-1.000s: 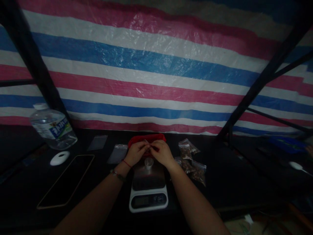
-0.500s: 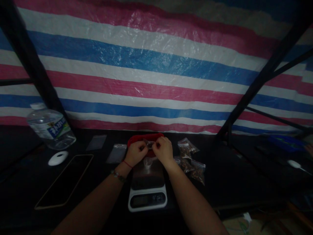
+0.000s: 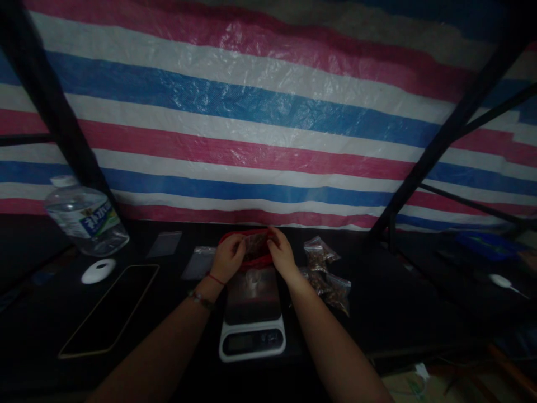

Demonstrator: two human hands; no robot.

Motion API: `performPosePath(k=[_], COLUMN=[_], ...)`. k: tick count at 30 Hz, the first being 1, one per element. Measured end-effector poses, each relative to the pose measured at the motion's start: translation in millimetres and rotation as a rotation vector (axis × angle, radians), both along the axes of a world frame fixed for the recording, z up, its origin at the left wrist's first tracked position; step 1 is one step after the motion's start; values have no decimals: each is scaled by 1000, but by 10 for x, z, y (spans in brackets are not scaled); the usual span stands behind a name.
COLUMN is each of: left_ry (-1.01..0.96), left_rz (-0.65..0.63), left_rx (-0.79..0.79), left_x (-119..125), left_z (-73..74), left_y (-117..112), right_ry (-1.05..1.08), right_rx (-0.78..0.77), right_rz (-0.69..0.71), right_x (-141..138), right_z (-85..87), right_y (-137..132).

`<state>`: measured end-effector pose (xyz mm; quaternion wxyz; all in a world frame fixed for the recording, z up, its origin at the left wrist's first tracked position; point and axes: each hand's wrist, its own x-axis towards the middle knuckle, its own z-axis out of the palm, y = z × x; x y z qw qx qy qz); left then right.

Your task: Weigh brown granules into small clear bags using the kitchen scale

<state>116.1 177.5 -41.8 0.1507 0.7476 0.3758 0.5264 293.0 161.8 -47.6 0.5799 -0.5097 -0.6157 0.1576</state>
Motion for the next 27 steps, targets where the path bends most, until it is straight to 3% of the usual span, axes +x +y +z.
performPosePath(k=[4,7,12,18,27], left_ry=[-20,-51,-64,22,150], left_rz=[-18,66,205,75,41], left_rx=[-18,-63,-12,-88,-150], left_x=[-12,-38,-86,-30,-10], left_z=[1,-8,-29,-105,-154], left_y=[-9,34,120,158,196], right_ry=[76,134,240,174,149], right_rx=[-134,-145,-124,-100,-53], right_rz=[116,177,112,28,25], right_x=[15,14,59,83,61], right_z=[-49,-29,-4,15,45], right_y=[44,34,43,39,6])
